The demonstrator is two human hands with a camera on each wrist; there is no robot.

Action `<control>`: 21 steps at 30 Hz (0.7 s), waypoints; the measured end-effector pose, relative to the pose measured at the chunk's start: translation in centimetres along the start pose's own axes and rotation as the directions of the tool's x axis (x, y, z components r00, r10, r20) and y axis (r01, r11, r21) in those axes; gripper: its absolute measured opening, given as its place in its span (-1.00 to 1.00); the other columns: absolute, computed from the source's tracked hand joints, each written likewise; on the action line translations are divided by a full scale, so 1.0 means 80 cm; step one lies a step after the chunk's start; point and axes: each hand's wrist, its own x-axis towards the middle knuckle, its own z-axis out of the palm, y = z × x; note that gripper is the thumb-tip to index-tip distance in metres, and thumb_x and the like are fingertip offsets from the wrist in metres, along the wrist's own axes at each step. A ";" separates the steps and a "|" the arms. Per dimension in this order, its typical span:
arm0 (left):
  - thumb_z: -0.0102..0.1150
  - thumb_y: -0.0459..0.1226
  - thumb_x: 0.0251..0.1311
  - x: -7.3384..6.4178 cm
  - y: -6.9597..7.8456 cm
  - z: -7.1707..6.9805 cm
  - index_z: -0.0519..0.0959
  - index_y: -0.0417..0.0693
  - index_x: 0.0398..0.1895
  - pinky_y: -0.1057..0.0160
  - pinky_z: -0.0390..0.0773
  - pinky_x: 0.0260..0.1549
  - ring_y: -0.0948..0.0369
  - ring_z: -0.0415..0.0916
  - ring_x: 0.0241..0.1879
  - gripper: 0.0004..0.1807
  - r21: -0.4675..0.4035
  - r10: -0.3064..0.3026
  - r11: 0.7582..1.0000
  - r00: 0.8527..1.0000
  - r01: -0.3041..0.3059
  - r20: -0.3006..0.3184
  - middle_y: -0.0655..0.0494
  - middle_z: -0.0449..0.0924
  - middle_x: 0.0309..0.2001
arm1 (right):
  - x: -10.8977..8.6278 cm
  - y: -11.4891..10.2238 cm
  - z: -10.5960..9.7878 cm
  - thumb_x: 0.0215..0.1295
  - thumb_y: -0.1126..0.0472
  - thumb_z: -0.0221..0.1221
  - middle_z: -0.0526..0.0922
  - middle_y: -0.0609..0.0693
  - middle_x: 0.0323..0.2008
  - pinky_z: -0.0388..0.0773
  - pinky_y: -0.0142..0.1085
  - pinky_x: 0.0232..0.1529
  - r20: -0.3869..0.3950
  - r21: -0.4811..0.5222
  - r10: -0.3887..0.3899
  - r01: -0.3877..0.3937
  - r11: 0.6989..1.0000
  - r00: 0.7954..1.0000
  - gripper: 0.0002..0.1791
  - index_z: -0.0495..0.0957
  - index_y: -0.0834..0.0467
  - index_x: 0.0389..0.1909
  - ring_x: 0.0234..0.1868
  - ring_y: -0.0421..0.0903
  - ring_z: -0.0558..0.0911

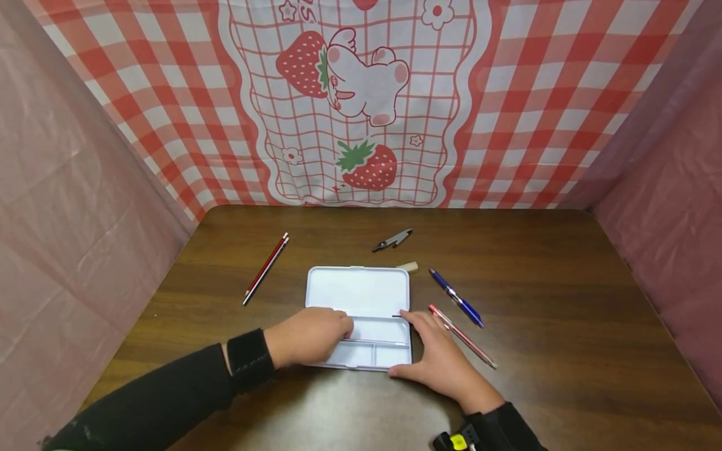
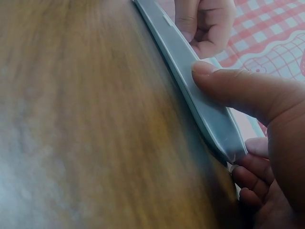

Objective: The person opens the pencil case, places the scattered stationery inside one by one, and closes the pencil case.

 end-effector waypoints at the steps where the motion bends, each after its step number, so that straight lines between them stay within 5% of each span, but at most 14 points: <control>1: 0.21 -0.27 0.43 0.000 0.000 0.001 0.64 0.07 -0.02 0.24 0.57 -0.12 0.30 0.44 -0.31 -0.86 -0.002 0.001 1.000 1.000 -0.001 -0.003 0.27 0.56 -0.27 | 0.000 0.000 0.000 -0.14 -0.29 0.59 0.41 0.16 0.42 0.11 0.36 0.36 -0.001 0.000 -0.001 0.001 1.000 1.000 0.19 0.33 0.15 0.48 0.50 0.35 0.16; 21: 0.13 -0.25 0.45 -0.004 0.000 0.008 0.66 0.08 0.04 0.21 0.56 -0.04 0.32 0.45 -0.24 -0.79 0.033 0.048 0.998 0.997 -0.045 -0.068 0.25 0.62 -0.16 | 0.000 0.000 0.001 -0.13 -0.32 0.57 0.37 0.16 0.45 0.10 0.37 0.36 0.013 0.010 0.023 -0.023 1.000 1.000 0.20 0.31 0.12 0.50 0.51 0.34 0.15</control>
